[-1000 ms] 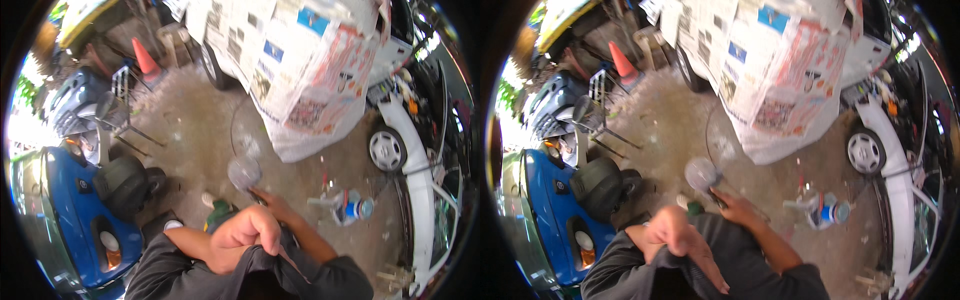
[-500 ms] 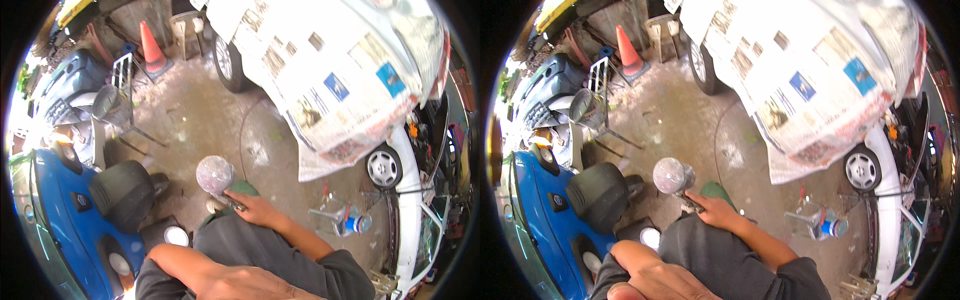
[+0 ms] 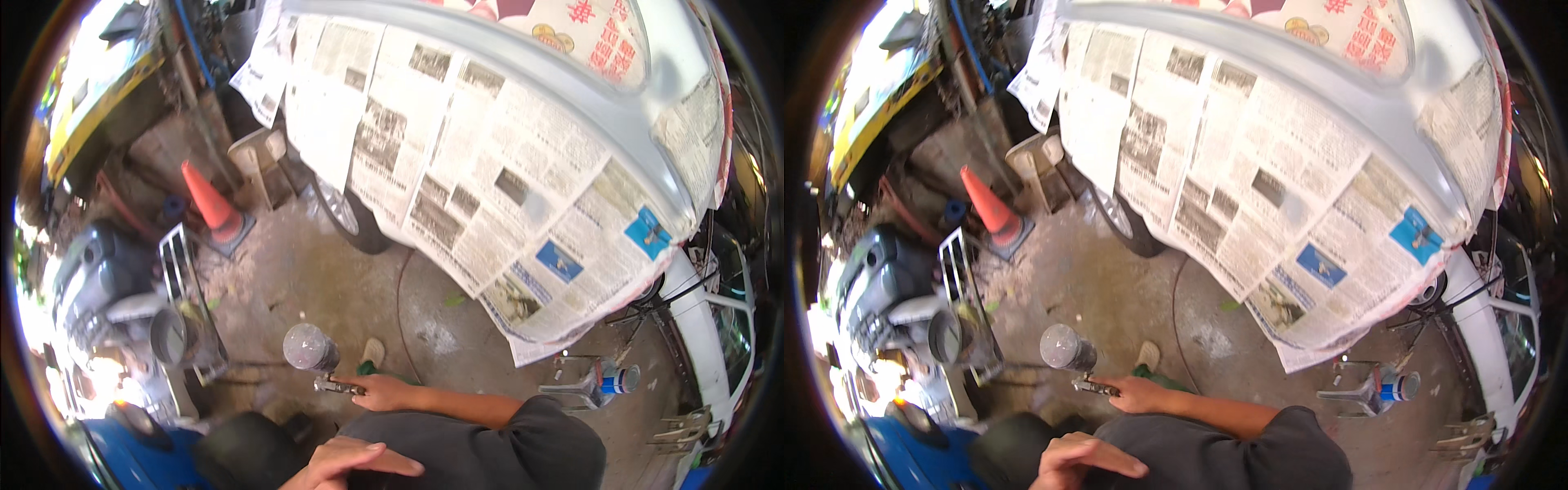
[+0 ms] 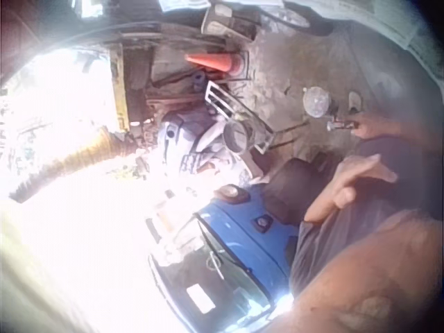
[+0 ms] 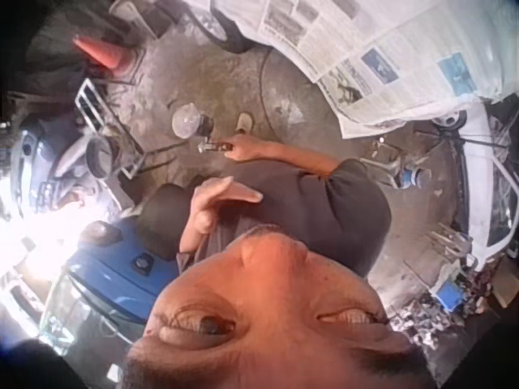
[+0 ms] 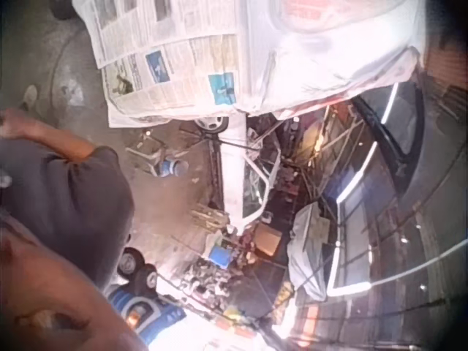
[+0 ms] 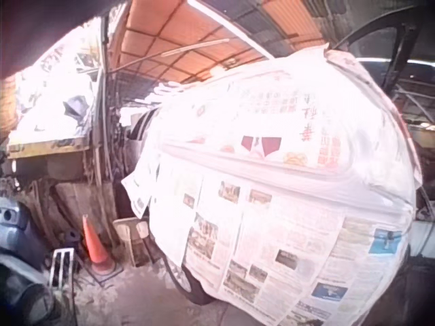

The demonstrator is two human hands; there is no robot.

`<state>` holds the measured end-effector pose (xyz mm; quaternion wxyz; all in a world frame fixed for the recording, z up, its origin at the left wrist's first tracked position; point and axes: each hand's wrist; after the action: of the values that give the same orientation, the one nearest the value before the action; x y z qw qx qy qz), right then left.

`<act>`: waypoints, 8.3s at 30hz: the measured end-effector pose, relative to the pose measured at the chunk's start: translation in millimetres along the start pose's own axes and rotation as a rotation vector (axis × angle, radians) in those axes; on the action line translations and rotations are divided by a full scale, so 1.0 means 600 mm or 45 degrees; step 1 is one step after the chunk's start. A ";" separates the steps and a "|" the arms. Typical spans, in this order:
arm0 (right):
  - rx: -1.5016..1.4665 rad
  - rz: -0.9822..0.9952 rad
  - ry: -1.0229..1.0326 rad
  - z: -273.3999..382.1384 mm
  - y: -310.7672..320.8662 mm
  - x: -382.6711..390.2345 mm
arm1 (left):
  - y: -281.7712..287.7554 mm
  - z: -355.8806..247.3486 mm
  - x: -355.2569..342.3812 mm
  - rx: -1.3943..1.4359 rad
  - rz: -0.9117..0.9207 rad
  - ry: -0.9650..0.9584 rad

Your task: The person uses a spray gun to apply paint to the rear panel of a white car, while also handling paint cans and newspapers at a workbench.

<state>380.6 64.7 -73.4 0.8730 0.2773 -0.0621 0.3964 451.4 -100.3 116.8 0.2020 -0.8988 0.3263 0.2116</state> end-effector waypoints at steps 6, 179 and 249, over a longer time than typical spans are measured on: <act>-0.218 -0.146 0.141 0.051 0.140 -0.174 | 0.164 0.067 -0.003 -0.314 -0.664 0.790; 0.329 -2.954 -1.359 0.643 0.614 0.019 | 0.905 0.304 -0.619 -0.116 1.845 0.599; 0.546 -2.727 -1.590 0.691 0.666 -0.007 | 0.914 0.291 -0.606 -0.080 1.840 0.491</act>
<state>133.9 53.1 446.8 0.5155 0.4645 -0.1424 -0.7059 -214.1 -217.2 34.8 -0.0738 -0.4869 0.8591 0.1397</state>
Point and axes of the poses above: each hand's wrist, its own x-axis away from the middle knuckle, its own y-axis out of the back of the hand, z = x × y, and after that the axes turned 2 degrees about -y, right-handed
